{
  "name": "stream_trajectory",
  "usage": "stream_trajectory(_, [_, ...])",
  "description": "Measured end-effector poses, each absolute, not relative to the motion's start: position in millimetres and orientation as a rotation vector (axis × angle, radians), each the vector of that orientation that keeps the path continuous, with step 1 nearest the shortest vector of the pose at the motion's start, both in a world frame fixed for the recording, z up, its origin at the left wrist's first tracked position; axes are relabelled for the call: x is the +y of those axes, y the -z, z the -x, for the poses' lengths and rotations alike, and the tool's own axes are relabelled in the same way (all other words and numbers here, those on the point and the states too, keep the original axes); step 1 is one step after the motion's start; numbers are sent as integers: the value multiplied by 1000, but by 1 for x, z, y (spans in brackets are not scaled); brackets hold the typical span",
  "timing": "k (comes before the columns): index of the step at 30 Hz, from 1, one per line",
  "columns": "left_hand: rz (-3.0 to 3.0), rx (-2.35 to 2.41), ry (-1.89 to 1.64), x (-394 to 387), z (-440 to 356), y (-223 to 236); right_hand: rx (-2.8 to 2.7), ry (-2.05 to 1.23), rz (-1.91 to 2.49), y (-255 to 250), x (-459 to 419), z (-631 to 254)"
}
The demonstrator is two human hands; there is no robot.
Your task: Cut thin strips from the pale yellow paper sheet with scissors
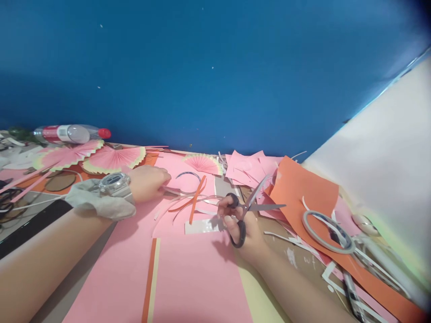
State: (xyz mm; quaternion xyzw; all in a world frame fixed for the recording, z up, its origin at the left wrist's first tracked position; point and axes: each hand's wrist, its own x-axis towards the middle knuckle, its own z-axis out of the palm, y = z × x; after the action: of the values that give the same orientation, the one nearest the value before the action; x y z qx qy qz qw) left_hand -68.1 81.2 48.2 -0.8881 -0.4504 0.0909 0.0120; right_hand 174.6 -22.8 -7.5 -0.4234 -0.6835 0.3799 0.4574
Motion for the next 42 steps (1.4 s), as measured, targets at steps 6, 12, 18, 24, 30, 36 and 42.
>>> stream_trajectory(6, [2785,-1385,-281,85,72,-48,-1700,-927,1033,9,-22,-175])
stream_trajectory(12, [2752,-1368,-287,86,76,-46,-1707,-935,1051,6,-22,-175])
stream_trajectory(18, [2739,-1349,-279,89,72,-42,-1682,-946,1022,7,-23,-174])
stream_trajectory(24, [2703,-1357,-175,92,74,-38,-1685,-1011,996,8,-22,-174])
stream_trajectory(30, [2709,-1382,-34,96,81,-36,-1701,-991,1003,6,-22,-173])
stream_trajectory(36, [2823,-1370,88,101,94,-52,-1699,-979,1052,8,-22,-173])
stream_trajectory(42, [2867,-1441,241,100,95,-60,-1703,-996,1068,10,-22,-176])
